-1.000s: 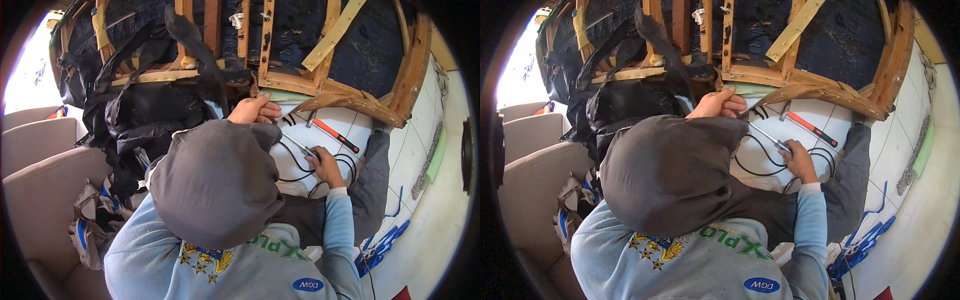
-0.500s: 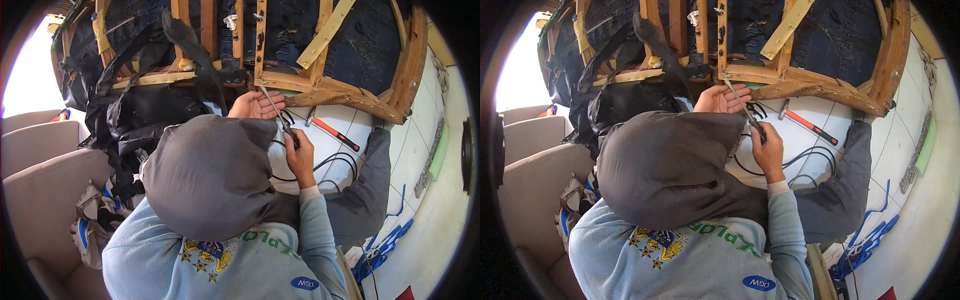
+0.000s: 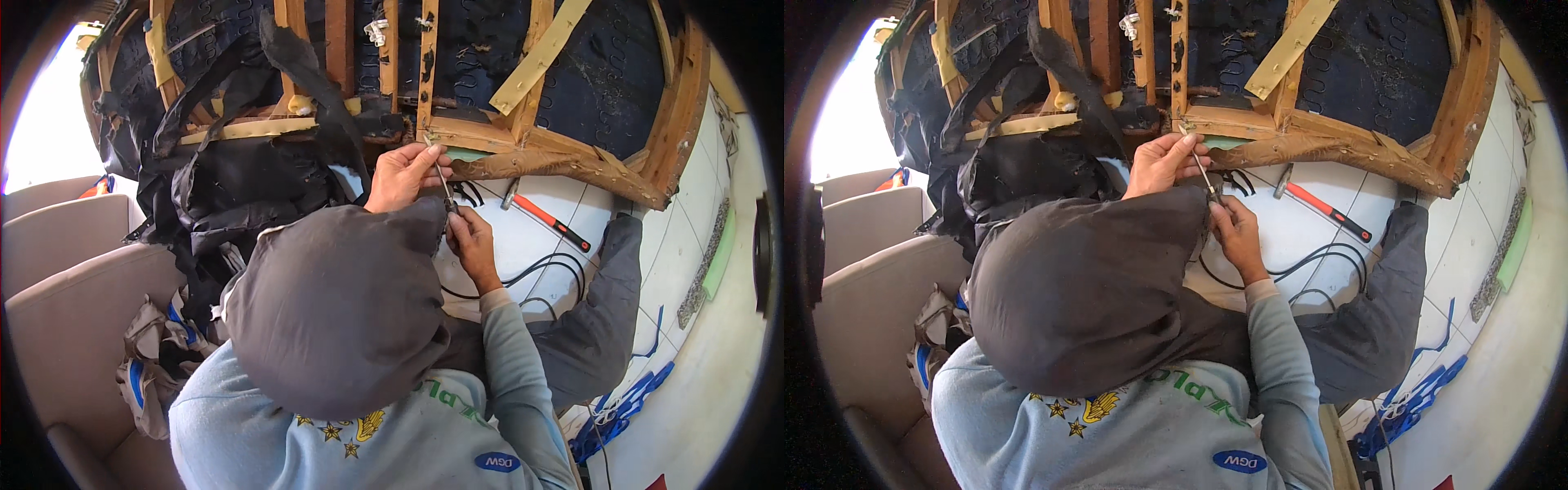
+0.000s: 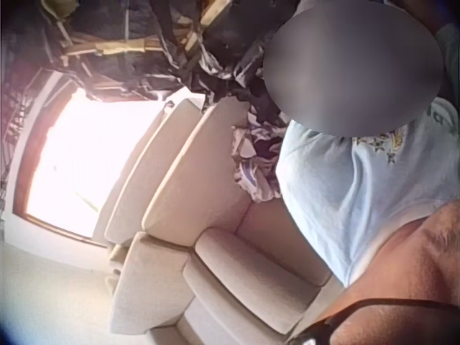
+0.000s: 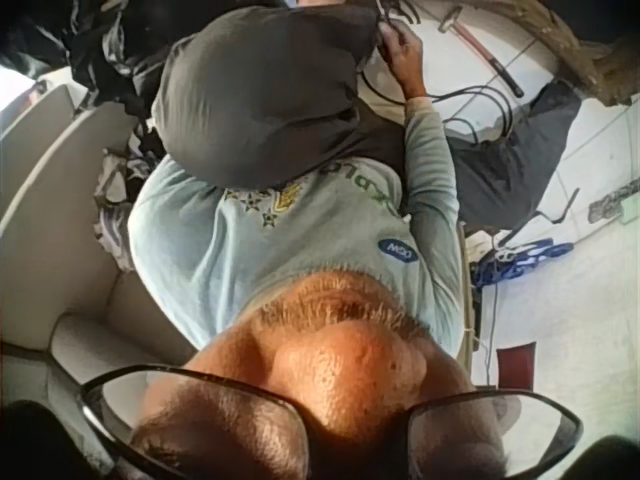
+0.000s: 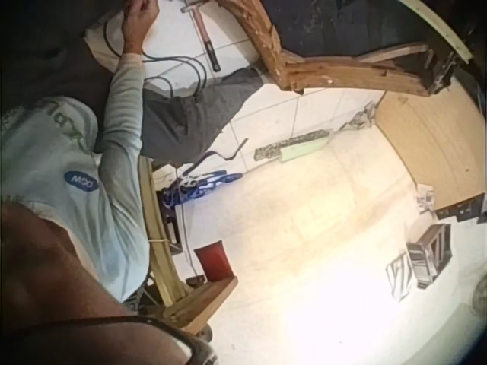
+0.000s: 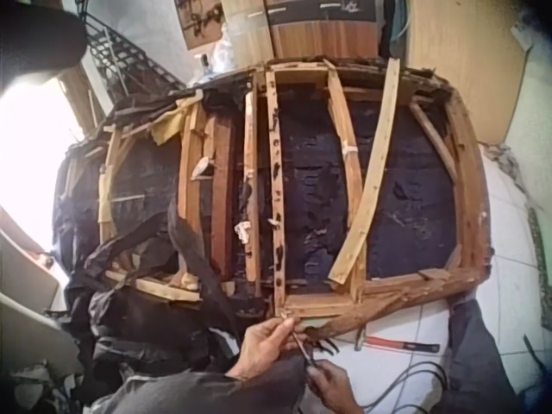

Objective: The person is repairing a wooden furniture frame, likely a sofa base, by removing old staples and fabric. They use a screwdriver to pry up staples and a hammer to drive them in or remove them. The person also uses their hands to pull away loose fabric and staples from the wooden slats.

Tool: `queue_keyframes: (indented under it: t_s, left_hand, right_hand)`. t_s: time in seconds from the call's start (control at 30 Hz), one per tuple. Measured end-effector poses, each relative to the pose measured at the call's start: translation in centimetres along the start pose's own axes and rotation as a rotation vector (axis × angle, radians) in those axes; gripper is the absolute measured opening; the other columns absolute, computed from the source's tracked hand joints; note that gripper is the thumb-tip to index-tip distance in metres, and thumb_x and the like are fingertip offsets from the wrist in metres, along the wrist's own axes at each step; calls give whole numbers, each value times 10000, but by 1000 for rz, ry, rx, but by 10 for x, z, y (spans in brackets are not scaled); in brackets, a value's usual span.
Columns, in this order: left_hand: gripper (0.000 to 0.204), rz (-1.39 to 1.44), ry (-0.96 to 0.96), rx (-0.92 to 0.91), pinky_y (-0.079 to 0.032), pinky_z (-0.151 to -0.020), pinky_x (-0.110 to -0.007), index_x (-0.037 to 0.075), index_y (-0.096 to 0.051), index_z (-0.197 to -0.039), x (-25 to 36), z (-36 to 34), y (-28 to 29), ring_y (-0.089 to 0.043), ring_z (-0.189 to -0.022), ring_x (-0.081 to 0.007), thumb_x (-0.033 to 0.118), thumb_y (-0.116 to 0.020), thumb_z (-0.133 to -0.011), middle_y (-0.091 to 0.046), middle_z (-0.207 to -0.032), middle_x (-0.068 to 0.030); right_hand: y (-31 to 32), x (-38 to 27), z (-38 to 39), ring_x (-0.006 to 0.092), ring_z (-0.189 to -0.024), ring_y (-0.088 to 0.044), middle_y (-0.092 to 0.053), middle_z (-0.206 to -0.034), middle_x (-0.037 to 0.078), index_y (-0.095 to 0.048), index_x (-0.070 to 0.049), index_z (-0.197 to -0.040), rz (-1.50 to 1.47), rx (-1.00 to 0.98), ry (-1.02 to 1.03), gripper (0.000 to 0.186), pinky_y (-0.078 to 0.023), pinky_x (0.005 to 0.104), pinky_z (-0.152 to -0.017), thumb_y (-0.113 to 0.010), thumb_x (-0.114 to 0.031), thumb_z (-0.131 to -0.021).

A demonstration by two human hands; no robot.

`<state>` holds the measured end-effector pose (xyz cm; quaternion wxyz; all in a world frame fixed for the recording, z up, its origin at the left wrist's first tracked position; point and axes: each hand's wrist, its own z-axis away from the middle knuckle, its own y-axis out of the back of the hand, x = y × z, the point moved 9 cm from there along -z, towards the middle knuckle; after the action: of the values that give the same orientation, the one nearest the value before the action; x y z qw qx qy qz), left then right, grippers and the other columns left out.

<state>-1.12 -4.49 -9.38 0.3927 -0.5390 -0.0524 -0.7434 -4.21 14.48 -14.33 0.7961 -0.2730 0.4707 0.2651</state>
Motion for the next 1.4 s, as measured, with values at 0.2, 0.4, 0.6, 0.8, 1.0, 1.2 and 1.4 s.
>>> queue_keyframes:
  t_s: [0.2, 0.4, 0.6, 0.8, 1.0, 1.2, 1.4]
  left_hand:
    - [491, 20, 147, 13, -652, -928, -344, -92, -692, -1274, -3, 4, -1, -773, -1061, -240, 367, -680, -1102, -761, -1183, -191]
    - [459, 27, 71, -63, -646, -880, -324, -52, -715, -1226, -15, -3, -1, -776, -1011, -220, 387, -625, -1129, -769, -1120, -159]
    - [411, 125, 27, -139, -634, -815, -315, -2, -722, -1141, -25, -7, 1, -758, -892, -176, 386, -584, -1149, -761, -985, -87]
    - [410, -5, -15, -145, -657, -904, -371, -41, -706, -1211, -10, -9, -3, -774, -1006, -230, 324, -524, -1175, -771, -1089, -157]
    - [434, 142, -62, -186, -632, -997, -356, -72, -689, -1296, -13, -12, -7, -772, -1100, -242, 311, -524, -1176, -765, -1219, -200]
    - [374, -156, -59, -172, -646, -906, -331, -75, -727, -1221, 1, 3, -11, -777, -993, -193, 272, -614, -1142, -789, -1088, -163]
    - [365, -213, -24, -40, -635, -775, -274, -64, -767, -1169, -2, 0, -6, -780, -870, -155, 285, -678, -1106, -808, -997, -148]
  right_hand:
    - [2, -3, 1, 125, -891, -671, -737, -971, 70, -683, 37, -1207, 204, 126, 183, 222, -562, 298, -819, -679, -150, -1086]
    - [2, -15, 15, 135, -810, -691, -747, -921, 63, -702, 14, -1128, 331, 362, 305, 159, -554, 288, -753, -742, -90, -1014]
    - [-36, -30, 25, 90, -590, -561, -646, -762, 17, -662, -52, -1064, -668, -524, -525, 213, -428, 246, -555, -661, -265, -1076]
    - [-2, -30, -17, 321, -647, -697, -678, -724, 136, -627, -70, -949, 513, 9, 375, 263, -487, 409, -559, -712, -296, -1056]
    - [15, -56, -30, 390, -707, -726, -734, -783, 159, -582, -92, -966, 1190, 365, 647, 287, -551, 488, -582, -787, -293, -968]
    - [11, -15, 0, 184, -643, -633, -673, -772, 74, -572, -51, -1023, 382, -1, 155, 299, -496, 366, -583, -693, -319, -1079]
    - [-2, 2, 4, 87, -593, -441, -504, -694, -26, -587, -58, -984, 147, -69, 37, 407, -358, 274, -531, -534, -424, -1154]
